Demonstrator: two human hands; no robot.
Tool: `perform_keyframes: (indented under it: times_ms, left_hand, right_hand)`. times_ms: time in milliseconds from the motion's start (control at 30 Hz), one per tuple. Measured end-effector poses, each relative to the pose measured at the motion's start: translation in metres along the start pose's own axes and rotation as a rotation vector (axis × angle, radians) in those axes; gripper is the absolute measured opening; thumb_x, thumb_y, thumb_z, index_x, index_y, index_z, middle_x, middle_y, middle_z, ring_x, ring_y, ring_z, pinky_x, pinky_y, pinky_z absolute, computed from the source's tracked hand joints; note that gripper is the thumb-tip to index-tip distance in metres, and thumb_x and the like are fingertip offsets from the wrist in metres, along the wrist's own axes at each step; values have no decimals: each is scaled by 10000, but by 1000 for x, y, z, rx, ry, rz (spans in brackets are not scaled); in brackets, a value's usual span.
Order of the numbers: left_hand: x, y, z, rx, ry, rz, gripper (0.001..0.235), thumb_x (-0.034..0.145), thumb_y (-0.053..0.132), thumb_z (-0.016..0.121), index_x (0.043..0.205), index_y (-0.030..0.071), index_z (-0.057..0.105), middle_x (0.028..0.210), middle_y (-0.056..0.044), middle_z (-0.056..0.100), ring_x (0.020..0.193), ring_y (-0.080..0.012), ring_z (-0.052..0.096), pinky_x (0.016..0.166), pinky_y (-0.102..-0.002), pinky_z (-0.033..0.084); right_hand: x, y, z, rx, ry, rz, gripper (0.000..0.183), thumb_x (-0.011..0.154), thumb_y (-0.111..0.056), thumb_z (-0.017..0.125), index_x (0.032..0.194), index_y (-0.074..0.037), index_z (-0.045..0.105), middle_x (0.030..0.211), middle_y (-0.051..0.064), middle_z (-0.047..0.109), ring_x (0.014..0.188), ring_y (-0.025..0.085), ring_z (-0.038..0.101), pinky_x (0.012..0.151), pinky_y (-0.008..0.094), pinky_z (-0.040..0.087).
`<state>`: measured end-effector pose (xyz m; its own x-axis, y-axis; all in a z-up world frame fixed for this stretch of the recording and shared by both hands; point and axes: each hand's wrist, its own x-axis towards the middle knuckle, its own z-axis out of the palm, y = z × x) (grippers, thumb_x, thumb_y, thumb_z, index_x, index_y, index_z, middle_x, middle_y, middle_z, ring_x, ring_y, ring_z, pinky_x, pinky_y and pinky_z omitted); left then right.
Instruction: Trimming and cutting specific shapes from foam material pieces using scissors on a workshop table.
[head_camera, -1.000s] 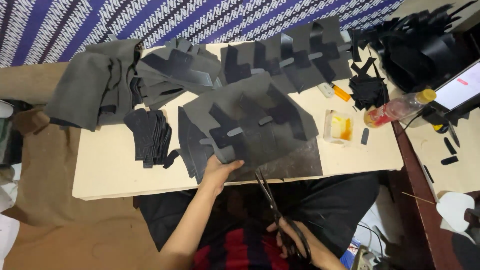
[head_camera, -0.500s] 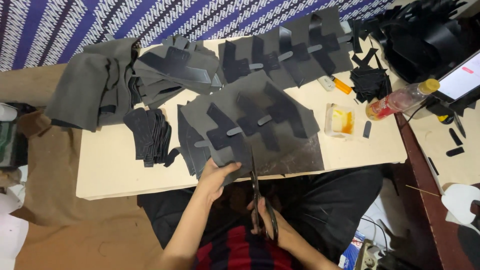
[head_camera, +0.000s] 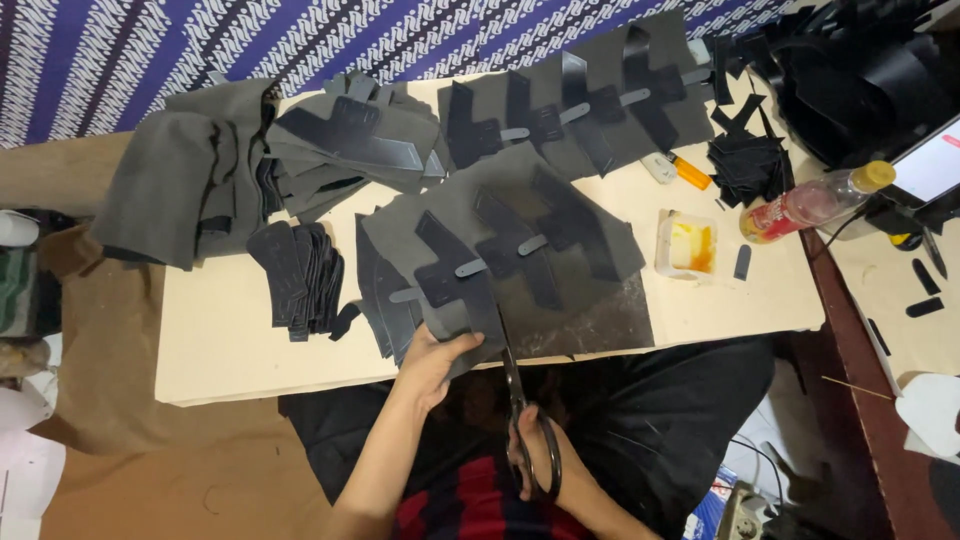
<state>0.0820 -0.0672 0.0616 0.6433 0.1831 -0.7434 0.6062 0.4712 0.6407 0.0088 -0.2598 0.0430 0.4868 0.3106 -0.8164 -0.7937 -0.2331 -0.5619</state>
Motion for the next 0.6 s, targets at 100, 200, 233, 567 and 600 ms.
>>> perform_keyframes:
  times_ms: [100, 200, 233, 567, 600]
  left_hand:
    - [3, -3, -4, -28, -6, -23, 498, 749, -10, 800, 1220, 83, 668, 1147, -111, 760, 1081, -261, 706, 968, -330, 543]
    - [6, -9, -7, -24, -21, -33, 455, 737, -10, 819, 1156, 88, 669, 1117, -101, 763, 1067, -256, 706, 962, -328, 537]
    - [4, -8, -6, -35, -22, -26, 472, 738, -19, 814, 1175, 81, 667, 1139, -109, 759, 1085, -256, 701, 981, -330, 533]
    - [-25, 28, 6, 155, 141, -279, 845, 640, 351, 810, 1434, 245, 544, 1545, 68, 570, 1485, -163, 427, 1234, -467, 203]
    - [-19, 31, 5, 158, 141, -280, 845, 640, 351, 810, 1434, 245, 544, 1545, 68, 570, 1485, -163, 427, 1234, -467, 203]
  right_hand:
    - [4, 4, -4, -44, -45, -93, 844, 655, -851, 326, 690, -35, 542, 538, 90, 481, 349, 214, 504, 351, 334, 525]
    - [17, 7, -9, 4, -107, -147, 912, 636, -869, 252, 885, -49, 563, 626, 91, 516, 381, 209, 552, 372, 352, 557]
    - [19, 0, -10, 47, -118, -137, 868, 708, -839, 266, 888, -51, 580, 633, 90, 526, 392, 188, 527, 394, 356, 562]
    - [13, -29, -7, -34, -72, -105, 886, 674, -874, 222, 743, -56, 554, 538, 74, 467, 342, 174, 487, 302, 296, 474]
    - [14, -28, -8, -31, -72, -104, 886, 674, -874, 222, 743, -56, 554, 538, 74, 467, 342, 174, 487, 302, 296, 474]
